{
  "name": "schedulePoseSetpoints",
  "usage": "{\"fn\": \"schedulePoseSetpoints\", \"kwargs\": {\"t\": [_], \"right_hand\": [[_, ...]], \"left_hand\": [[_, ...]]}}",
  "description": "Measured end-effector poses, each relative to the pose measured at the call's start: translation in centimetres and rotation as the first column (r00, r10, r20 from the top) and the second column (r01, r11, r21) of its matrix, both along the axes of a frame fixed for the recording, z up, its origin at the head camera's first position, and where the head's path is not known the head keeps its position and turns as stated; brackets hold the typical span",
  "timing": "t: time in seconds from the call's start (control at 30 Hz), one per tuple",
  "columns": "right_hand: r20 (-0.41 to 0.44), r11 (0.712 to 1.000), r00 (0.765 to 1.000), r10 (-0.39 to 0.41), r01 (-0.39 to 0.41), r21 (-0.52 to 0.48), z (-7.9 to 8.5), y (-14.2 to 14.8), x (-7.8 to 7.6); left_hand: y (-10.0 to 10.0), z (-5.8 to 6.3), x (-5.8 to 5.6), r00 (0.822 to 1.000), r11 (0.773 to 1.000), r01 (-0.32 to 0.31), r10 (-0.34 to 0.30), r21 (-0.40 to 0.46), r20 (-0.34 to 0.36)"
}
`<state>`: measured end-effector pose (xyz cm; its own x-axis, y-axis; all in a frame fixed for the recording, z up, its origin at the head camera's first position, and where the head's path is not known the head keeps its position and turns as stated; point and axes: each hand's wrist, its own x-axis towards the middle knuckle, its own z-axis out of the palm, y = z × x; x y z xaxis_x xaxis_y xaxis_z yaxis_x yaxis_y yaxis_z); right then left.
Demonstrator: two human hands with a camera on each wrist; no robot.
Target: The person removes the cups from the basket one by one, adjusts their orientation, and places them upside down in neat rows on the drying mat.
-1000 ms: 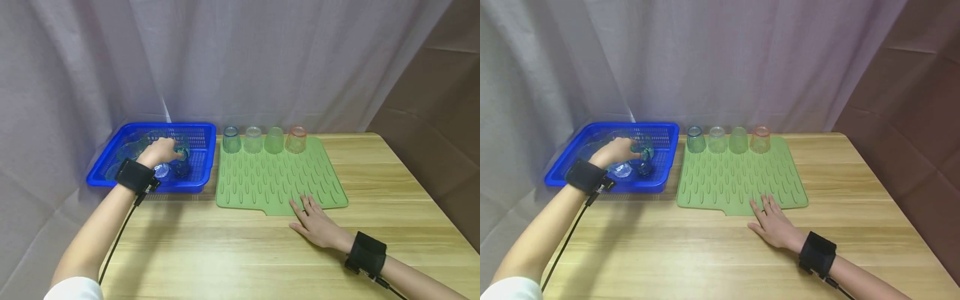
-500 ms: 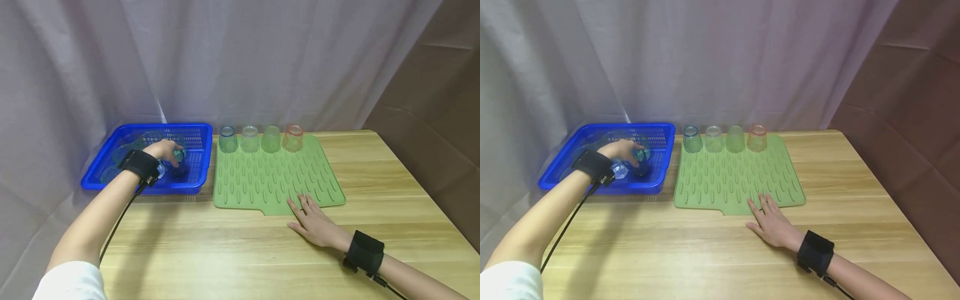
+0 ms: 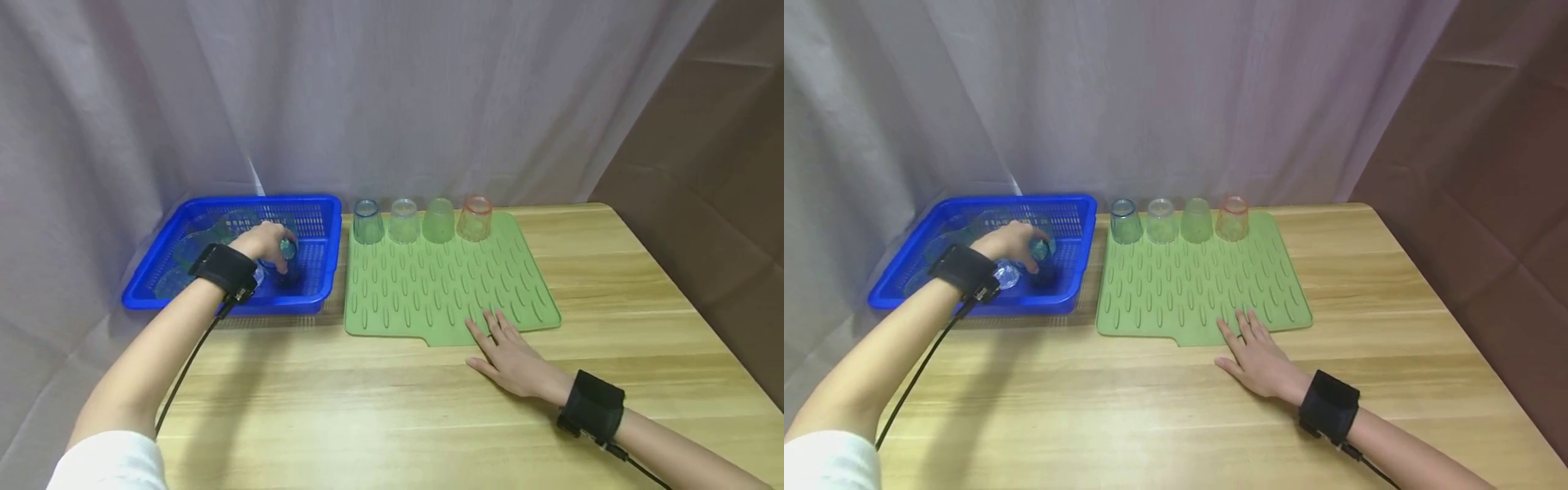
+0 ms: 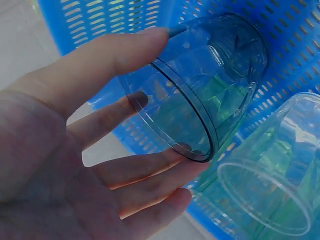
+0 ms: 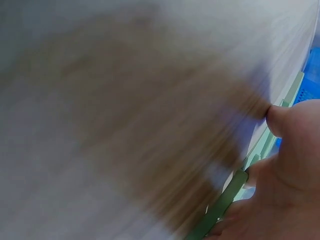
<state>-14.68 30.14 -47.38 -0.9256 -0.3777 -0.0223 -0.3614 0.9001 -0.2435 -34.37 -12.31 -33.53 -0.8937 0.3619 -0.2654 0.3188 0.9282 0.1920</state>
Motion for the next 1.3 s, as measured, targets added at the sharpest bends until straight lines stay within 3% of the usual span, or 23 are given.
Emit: {"fn": "schedulePoseSetpoints", "kwargs": {"t": [0.43, 0.73, 1.03, 1.3], "right_hand": [[0.011, 1.0, 1.0, 0.005, -0.005, 0.012, 0.0, 0.1, -0.4], [0.012, 1.0, 1.0, 0.005, -0.005, 0.013, -0.2, 0.1, -0.3], [0.022, 1.0, 1.0, -0.007, 0.006, 0.018, 0.2, 0.1, -0.4], [0.022, 1.0, 1.0, -0.006, 0.006, 0.026, 0.1, 0.0, -0.3]], "left_hand": [[0.2, 1.6, 1.5, 0.998, 1.0, 0.004, -0.003, 0.017, -0.06], [-0.2, 2.6, 2.5, 0.989, 0.994, 0.032, -0.016, 0.108, -0.146], [-0.1, 3.7, 4.0, 0.961, 0.979, 0.018, 0.039, 0.204, -0.274], [0.2, 4.3, 5.7, 0.953, 0.954, 0.0, 0.091, 0.299, -0.29]]}}
